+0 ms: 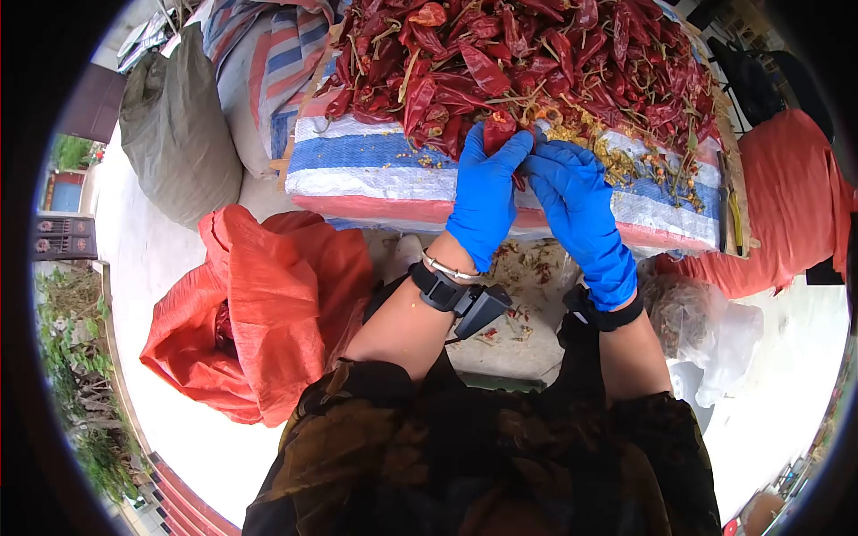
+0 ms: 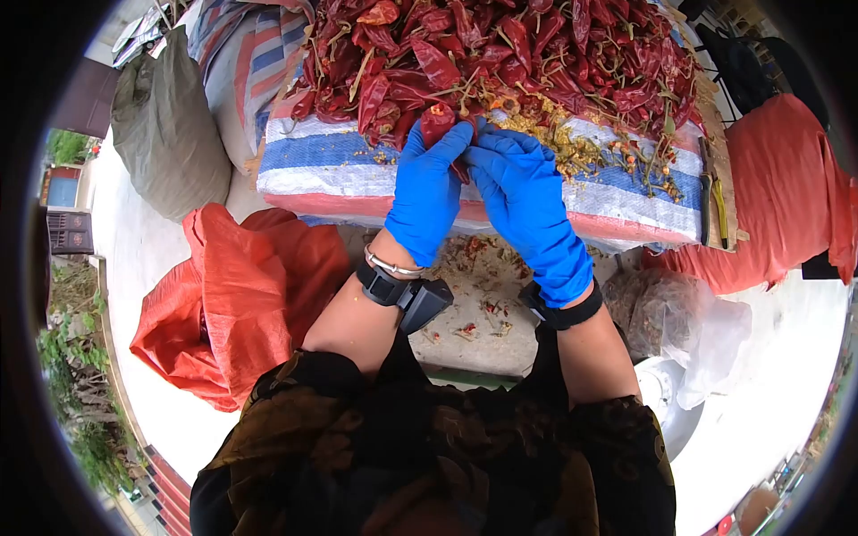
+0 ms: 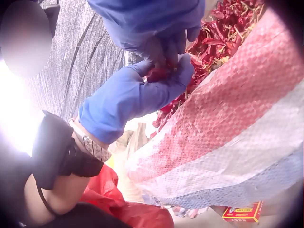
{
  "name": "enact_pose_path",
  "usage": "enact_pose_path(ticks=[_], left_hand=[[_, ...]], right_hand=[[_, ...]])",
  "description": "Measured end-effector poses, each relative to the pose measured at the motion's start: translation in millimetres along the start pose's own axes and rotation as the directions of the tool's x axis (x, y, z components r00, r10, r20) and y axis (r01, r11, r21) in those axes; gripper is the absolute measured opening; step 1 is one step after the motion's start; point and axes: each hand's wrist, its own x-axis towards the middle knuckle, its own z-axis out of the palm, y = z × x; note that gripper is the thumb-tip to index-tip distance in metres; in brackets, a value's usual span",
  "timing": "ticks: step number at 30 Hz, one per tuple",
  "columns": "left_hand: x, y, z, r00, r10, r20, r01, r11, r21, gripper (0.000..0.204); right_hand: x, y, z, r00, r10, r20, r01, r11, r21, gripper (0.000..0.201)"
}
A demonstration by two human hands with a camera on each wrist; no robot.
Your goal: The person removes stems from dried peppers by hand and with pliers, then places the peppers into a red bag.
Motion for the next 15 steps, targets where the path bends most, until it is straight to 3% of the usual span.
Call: enact_pose_path(ticks=[3, 5, 7, 9, 11, 13, 15], left_hand=[[-2, 3, 2, 0.999, -0.024, -0.042, 0.026, 0.998, 0.06, 0.042], [0, 4, 2, 0.999, 0.036, -0.019, -0.033, 0.99, 0.135, 0.044], [-2, 3, 8, 0.998, 0.059, -0.038, -0.05, 0.976, 0.21, 0.041], [-11, 5, 17, 1.0, -0.013, 0.011, 0.007, 0.911, 0.412, 0.02], [-14, -1, 19, 0.996, -0.061, 0.068, 0.028, 0.91, 0.414, 0.021], [-15, -4, 17, 0.966, -0.153, 0.208, 0.02, 0.847, 0.531, 0.023], [-13, -7, 13, 0.954, -0.174, 0.243, 0.008, 0.827, 0.561, 0.024]], right_hand=[[2, -4, -14, 0.999, -0.034, 0.035, 0.033, 0.999, 0.031, 0.02], [-1, -2, -23, 0.966, 0.259, 0.005, -0.253, 0.939, 0.232, 0.021], [-2, 5, -23, 0.954, 0.283, -0.098, -0.248, 0.929, 0.275, 0.024], [2, -1, -26, 0.828, 0.556, -0.079, -0.491, 0.785, 0.379, 0.024], [-5, 12, -22, 0.81, 0.579, -0.094, -0.489, 0.756, 0.435, 0.02], [-9, 16, -24, 0.79, 0.609, 0.062, -0.485, 0.562, 0.67, 0.018], [-8, 13, -29, 0.772, 0.632, 0.065, -0.512, 0.558, 0.652, 0.012]])
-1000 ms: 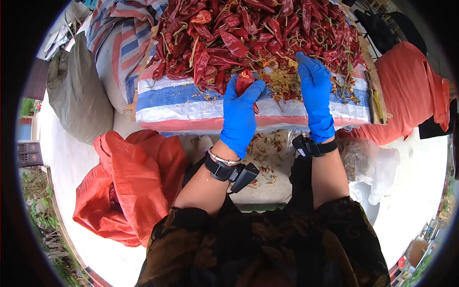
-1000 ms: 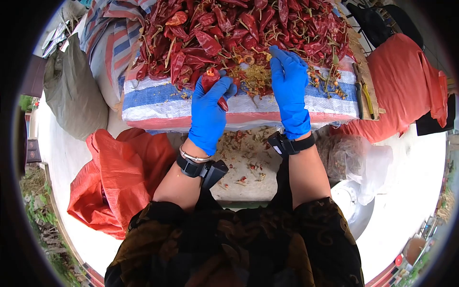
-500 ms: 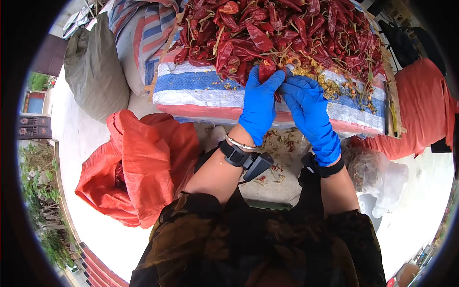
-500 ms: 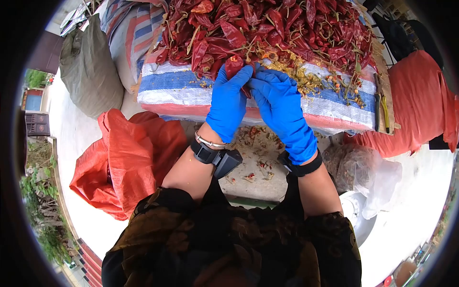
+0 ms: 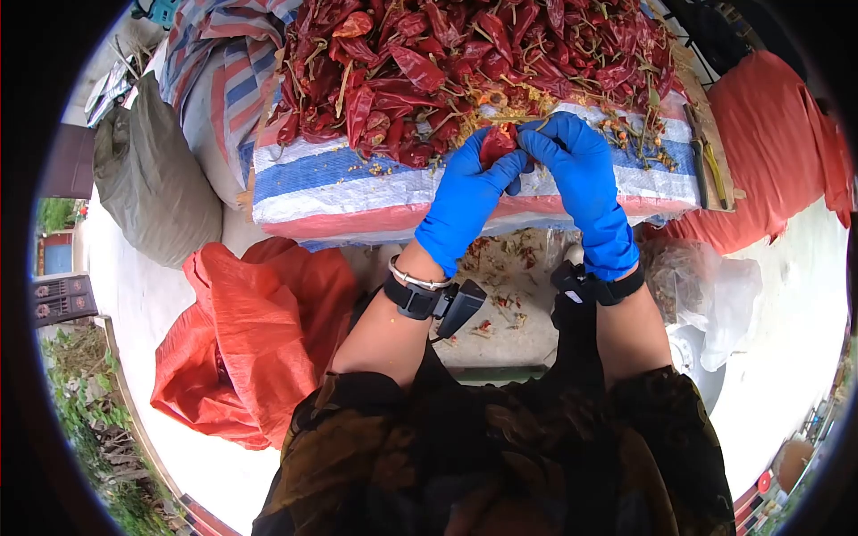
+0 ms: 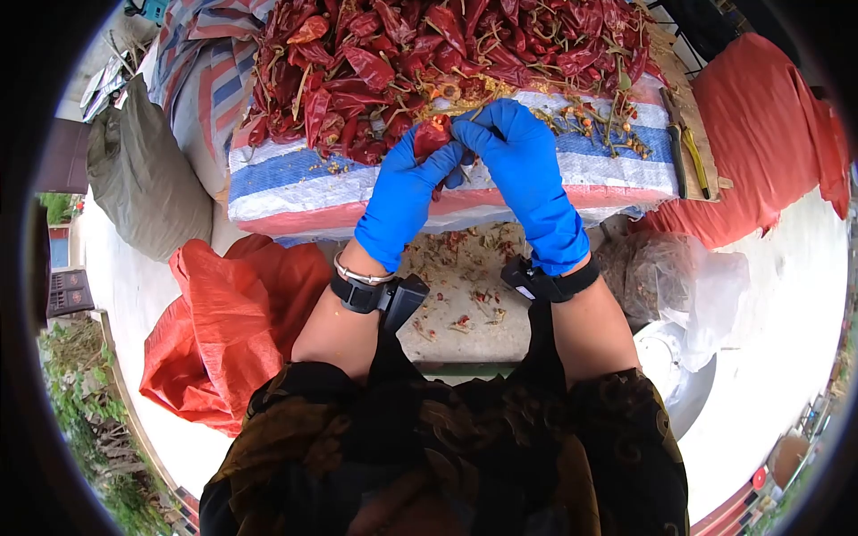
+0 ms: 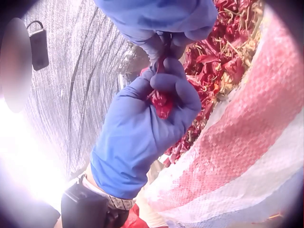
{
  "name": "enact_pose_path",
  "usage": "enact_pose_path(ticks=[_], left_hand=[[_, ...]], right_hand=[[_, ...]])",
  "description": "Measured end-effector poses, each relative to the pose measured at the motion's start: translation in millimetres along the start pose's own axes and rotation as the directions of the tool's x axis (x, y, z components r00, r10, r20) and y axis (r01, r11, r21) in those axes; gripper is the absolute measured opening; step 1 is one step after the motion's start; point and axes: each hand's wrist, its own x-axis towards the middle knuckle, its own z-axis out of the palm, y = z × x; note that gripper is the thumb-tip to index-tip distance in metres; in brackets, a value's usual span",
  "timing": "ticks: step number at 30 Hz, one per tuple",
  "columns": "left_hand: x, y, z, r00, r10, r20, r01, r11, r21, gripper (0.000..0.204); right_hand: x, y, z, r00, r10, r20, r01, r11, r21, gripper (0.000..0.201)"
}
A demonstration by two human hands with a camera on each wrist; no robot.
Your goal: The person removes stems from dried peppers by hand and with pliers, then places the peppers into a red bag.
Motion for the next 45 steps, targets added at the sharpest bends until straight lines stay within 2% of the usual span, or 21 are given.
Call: enact_pose_path(ticks=[3, 5, 6, 8, 12, 14, 15, 16, 18, 20, 22, 23, 25, 26, 28, 32, 33, 36, 41, 43, 45], left_hand=[[-1, 2, 1, 0.996, -0.093, 0.01, 0.094, 0.994, -0.056, 0.025], [-2, 2, 0, 0.997, -0.072, 0.011, 0.073, 0.991, -0.108, 0.027], [-2, 2, -2, 0.997, -0.073, 0.013, 0.074, 0.991, -0.11, 0.027], [-2, 2, -4, 0.995, -0.015, 0.104, 0.03, 0.989, -0.147, 0.027], [-5, -1, 2, 0.998, -0.02, 0.057, 0.03, 0.983, -0.183, 0.025], [-1, -3, 1, 0.999, -0.024, -0.025, 0.017, 0.963, -0.268, 0.021], [0, -8, -4, 0.999, -0.027, -0.017, 0.021, 0.959, -0.282, 0.021], [1, -6, -4, 1.0, -0.021, -0.008, 0.018, 0.956, -0.292, 0.021], [-1, -3, -4, 0.993, -0.049, -0.104, 0.025, 0.975, -0.222, 0.023], [-2, 1, -2, 0.991, -0.063, -0.114, 0.035, 0.971, -0.236, 0.028], [-2, 4, 0, 0.987, -0.084, -0.138, 0.028, 0.93, -0.367, 0.033], [0, 4, -1, 0.987, -0.085, -0.136, 0.029, 0.929, -0.37, 0.033], [3, 3, -5, 0.992, -0.061, -0.112, 0.022, 0.946, -0.322, 0.036], [4, 3, -4, 0.992, -0.062, -0.113, 0.022, 0.945, -0.326, 0.036], [6, 5, -2, 0.989, -0.025, -0.147, -0.014, 0.966, -0.258, 0.03], [8, 7, -2, 0.99, -0.046, -0.136, 0.005, 0.957, -0.288, 0.028], [8, 9, -4, 0.99, -0.064, -0.129, 0.026, 0.959, -0.282, 0.03], [8, 8, -8, 0.989, -0.073, -0.13, 0.031, 0.953, -0.3, 0.031], [2, 13, -7, 0.987, -0.069, -0.147, 0.026, 0.961, -0.274, 0.028], [0, 10, -8, 0.983, -0.036, -0.179, -0.008, 0.971, -0.239, 0.023], [0, 2, -14, 0.987, 0.016, -0.159, -0.055, 0.968, -0.245, 0.023]], right_hand=[[-2, -7, -5, 0.998, 0.058, 0.017, -0.058, 0.998, -0.01, 0.011], [-3, -11, -8, 0.946, 0.314, 0.086, -0.325, 0.909, 0.26, 0.015], [-3, -9, -8, 0.946, 0.314, 0.084, -0.325, 0.91, 0.258, 0.015], [-1, -2, -8, 0.874, 0.404, 0.27, -0.481, 0.636, 0.604, 0.018], [5, -6, -14, 0.884, 0.363, 0.294, -0.464, 0.618, 0.635, 0.018], [14, -10, -26, 0.971, 0.164, -0.171, -0.152, 0.985, 0.085, 0.02], [21, -3, -41, 0.978, 0.013, -0.21, -0.052, 0.982, -0.182, 0.022], [23, -1, -51, 0.977, 0.004, -0.214, -0.047, 0.98, -0.194, 0.022], [26, 2, -69, 0.913, -0.277, -0.299, -0.087, 0.583, -0.808, 0.028], [29, 1, -77, 0.912, -0.322, -0.253, -0.065, 0.495, -0.866, 0.039], [31, 4, -76, 0.779, -0.591, -0.212, -0.145, 0.159, -0.977, 0.041], [34, 6, -75, 0.779, -0.591, -0.211, -0.147, 0.155, -0.977, 0.041], [43, 10, -70, 0.794, -0.606, -0.052, 0.164, 0.295, -0.941, 0.043], [46, 14, -65, 0.795, -0.605, -0.049, 0.165, 0.293, -0.942, 0.043], [50, 23, -52, 0.885, -0.459, 0.075, 0.264, 0.364, -0.893, 0.044], [58, 47, -45, 0.926, -0.376, 0.043, 0.178, 0.331, -0.927, 0.048], [60, 49, -45, 0.911, -0.41, 0.031, 0.135, 0.227, -0.964, 0.045], [57, 40, -44, 0.953, -0.275, -0.128, -0.035, 0.319, -0.947, 0.044], [52, 40, -53, 0.906, -0.422, -0.018, 0.13, 0.32, -0.938, 0.038], [51, 36, -50, 0.898, -0.424, -0.121, 0.145, 0.543, -0.827, 0.033], [49, 29, -48, 0.887, -0.453, -0.093, 0.216, 0.586, -0.781, 0.031]])
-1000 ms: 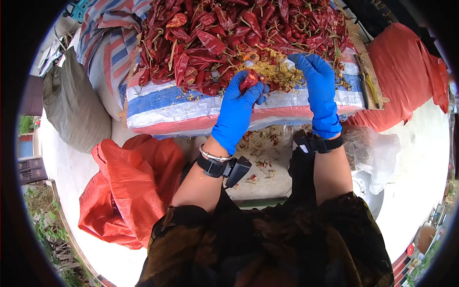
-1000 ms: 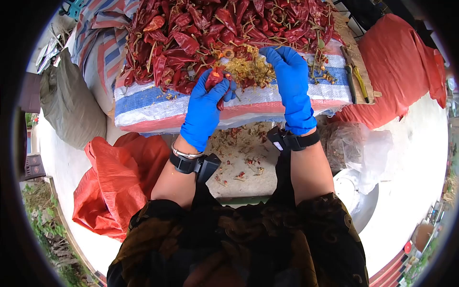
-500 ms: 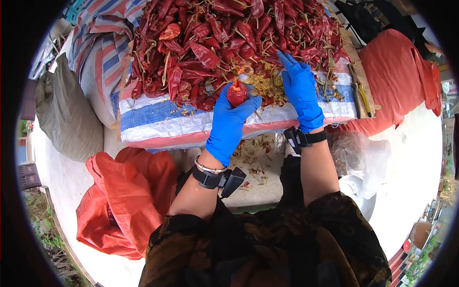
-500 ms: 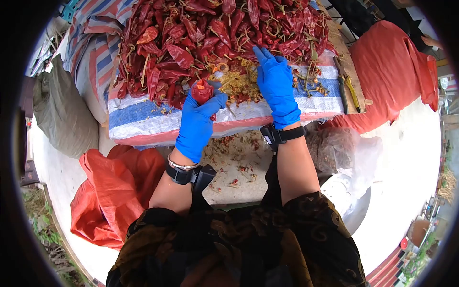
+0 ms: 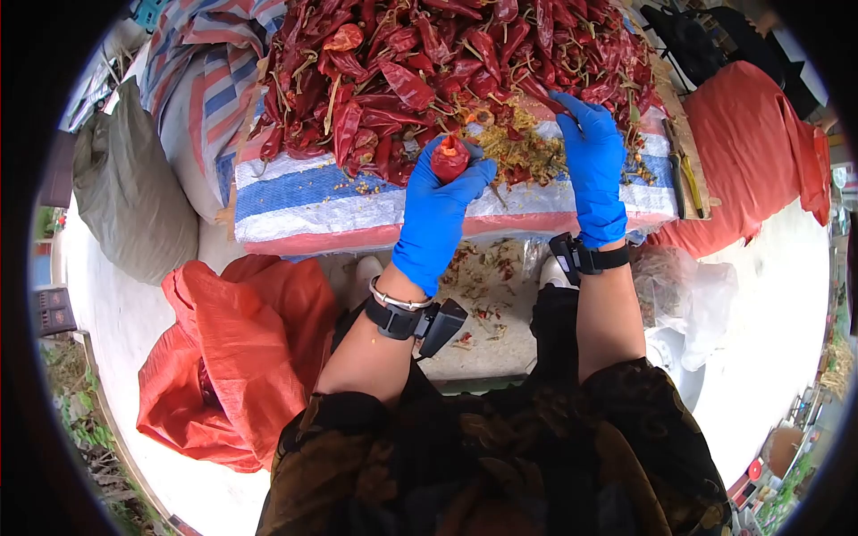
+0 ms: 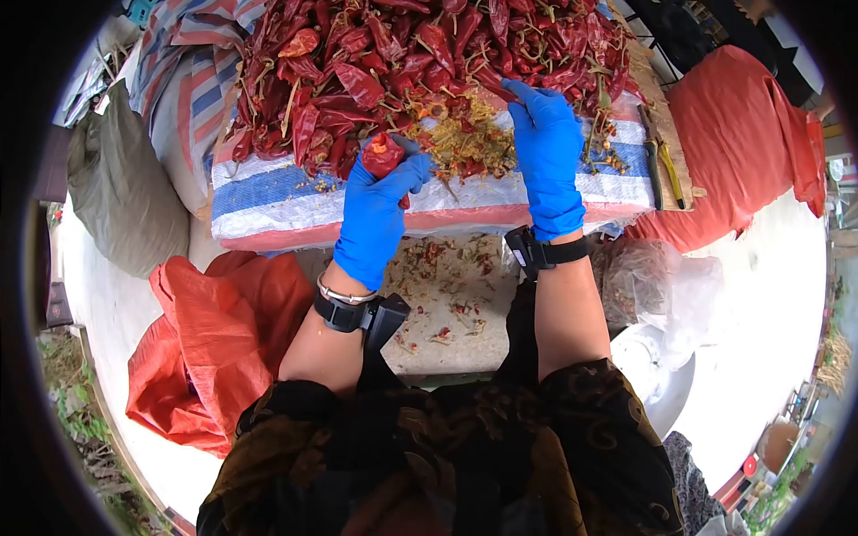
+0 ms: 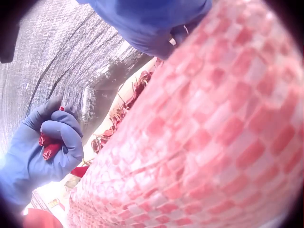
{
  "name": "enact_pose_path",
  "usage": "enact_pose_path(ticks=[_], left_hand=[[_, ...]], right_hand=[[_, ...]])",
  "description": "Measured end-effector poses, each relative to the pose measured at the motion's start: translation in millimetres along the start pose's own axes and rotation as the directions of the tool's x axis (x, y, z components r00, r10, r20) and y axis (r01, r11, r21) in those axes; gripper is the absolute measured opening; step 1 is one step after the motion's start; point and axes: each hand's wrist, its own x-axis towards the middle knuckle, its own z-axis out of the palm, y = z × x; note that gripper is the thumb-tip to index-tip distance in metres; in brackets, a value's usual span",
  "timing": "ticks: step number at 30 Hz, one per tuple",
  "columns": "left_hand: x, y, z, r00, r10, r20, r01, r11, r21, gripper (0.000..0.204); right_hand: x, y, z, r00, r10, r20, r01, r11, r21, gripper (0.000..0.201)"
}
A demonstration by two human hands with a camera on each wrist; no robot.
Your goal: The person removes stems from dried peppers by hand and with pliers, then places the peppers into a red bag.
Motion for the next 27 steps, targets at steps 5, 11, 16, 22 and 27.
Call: enact_pose_path(ticks=[5, 11, 16, 22, 27], left_hand=[[-2, 7, 9, 0.996, 0.093, 0.013, -0.092, 0.993, -0.078, 0.024], [-3, -6, 15, 0.983, 0.183, 0.013, -0.182, 0.968, 0.174, 0.023], [-1, 6, 14, 0.998, 0.028, -0.05, -0.018, 0.982, 0.187, 0.023], [5, -15, 20, 0.952, 0.285, -0.108, -0.252, 0.935, 0.249, 0.015], [5, -18, 19, 0.816, 0.522, 0.25, -0.548, 0.56, 0.621, 0.024]], right_hand=[[-7, -41, -20, 0.951, -0.026, 0.309, -0.097, 0.922, 0.376, 0.03], [-16, -70, -31, 0.858, -0.17, 0.485, -0.177, 0.788, 0.589, 0.036], [-13, -72, -39, 0.881, 0.047, 0.471, -0.357, 0.719, 0.596, 0.03], [-23, -57, -26, 0.912, 0.1, 0.398, -0.348, 0.704, 0.62, 0.018], [-24, -53, -28, 0.924, 0.112, 0.366, -0.293, 0.822, 0.488, 0.011]])
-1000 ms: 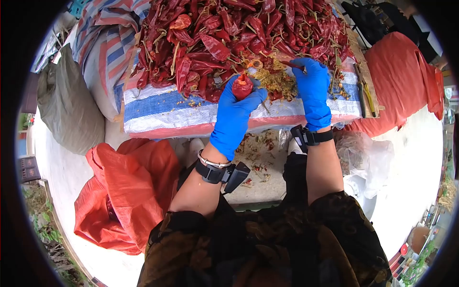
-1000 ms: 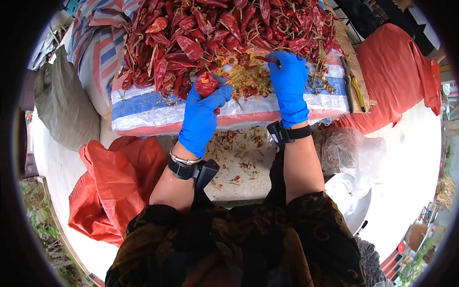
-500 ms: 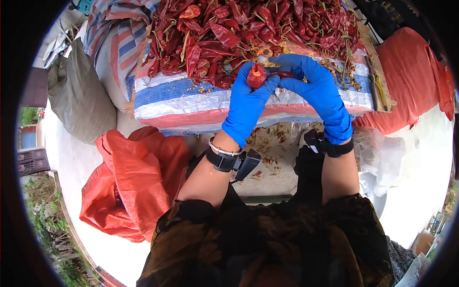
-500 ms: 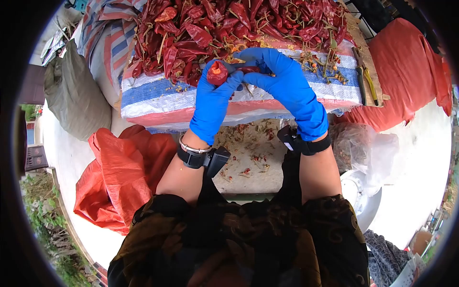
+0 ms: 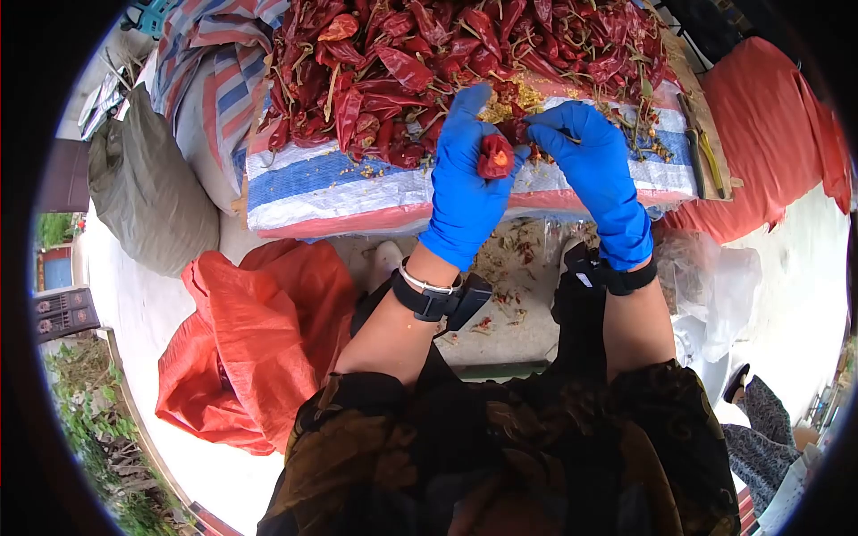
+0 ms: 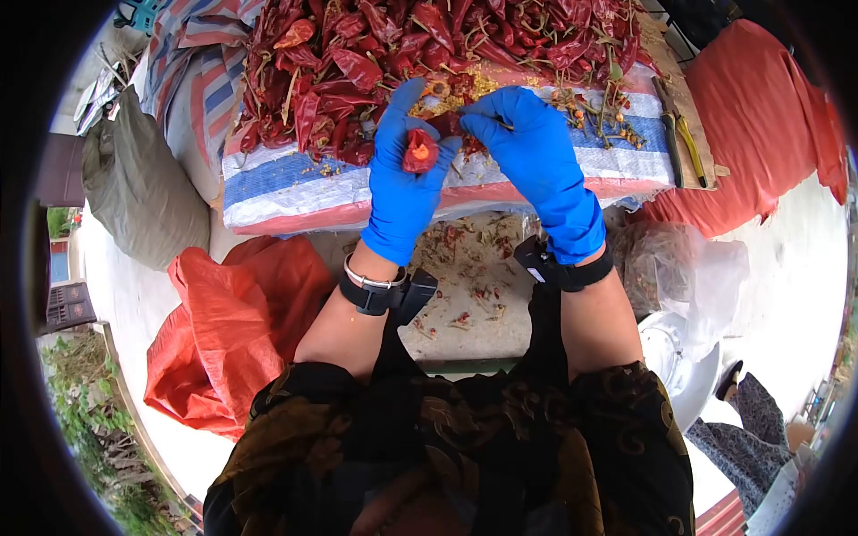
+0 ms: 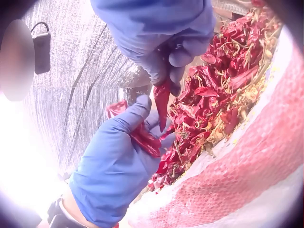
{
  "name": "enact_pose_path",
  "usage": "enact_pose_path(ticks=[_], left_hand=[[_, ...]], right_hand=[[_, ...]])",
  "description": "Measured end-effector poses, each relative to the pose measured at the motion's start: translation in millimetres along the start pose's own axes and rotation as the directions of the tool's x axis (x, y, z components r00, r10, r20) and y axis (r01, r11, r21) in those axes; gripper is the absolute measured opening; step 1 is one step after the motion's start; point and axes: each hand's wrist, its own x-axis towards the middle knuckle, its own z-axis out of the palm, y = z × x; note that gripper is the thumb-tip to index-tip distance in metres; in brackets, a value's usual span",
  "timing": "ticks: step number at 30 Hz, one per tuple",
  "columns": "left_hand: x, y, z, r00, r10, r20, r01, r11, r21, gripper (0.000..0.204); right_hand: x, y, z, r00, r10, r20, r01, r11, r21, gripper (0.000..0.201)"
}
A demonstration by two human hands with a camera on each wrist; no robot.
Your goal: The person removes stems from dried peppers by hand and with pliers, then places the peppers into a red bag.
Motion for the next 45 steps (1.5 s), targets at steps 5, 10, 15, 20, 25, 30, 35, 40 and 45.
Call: enact_pose_path(ticks=[5, 10, 15, 20, 25, 30, 35, 40, 45], left_hand=[[-9, 5, 7, 0.961, -0.257, 0.104, 0.277, 0.911, -0.305, 0.027], [-3, 20, -1, 0.899, -0.416, 0.137, 0.4, 0.654, -0.642, 0.023], [-2, 17, -3, 0.902, -0.39, 0.186, 0.392, 0.559, -0.73, 0.018], [-2, 16, -4, 0.881, -0.423, 0.214, 0.421, 0.492, -0.762, 0.019], [4, 31, -3, 0.843, -0.503, 0.192, 0.4, 0.346, -0.849, 0.015], [1, 14, -6, 0.846, -0.466, 0.258, 0.483, 0.466, -0.741, 0.018], [2, 24, -5, 0.853, -0.472, 0.221, 0.474, 0.526, -0.706, 0.013], [-4, 11, 2, 0.878, -0.452, 0.156, 0.431, 0.606, -0.668, 0.018], [5, 19, 0, 0.848, -0.501, 0.175, 0.493, 0.621, -0.61, 0.036]], right_hand=[[-4, -3, 4, 0.999, -0.049, 0.017, 0.046, 0.988, 0.146, 0.009], [-5, 10, 11, 0.927, 0.209, 0.312, -0.37, 0.364, 0.855, 0.009], [-12, 9, 28, 0.924, 0.231, 0.303, -0.347, 0.179, 0.921, 0.009], [-15, 14, 33, 0.923, 0.271, 0.274, -0.316, 0.126, 0.94, 0.009], [-15, 6, 30, 0.922, 0.267, 0.28, -0.33, 0.167, 0.929, 0.016], [-8, -12, 12, 0.983, 0.175, 0.059, -0.173, 0.763, 0.623, 0.011], [6, 4, -21, 0.957, 0.043, -0.287, 0.002, 0.988, 0.155, 0.014], [12, 46, -60, 0.921, -0.188, -0.34, 0.007, 0.883, -0.469, 0.037], [20, 55, -65, 0.887, -0.342, -0.309, -0.047, 0.599, -0.799, 0.053]])
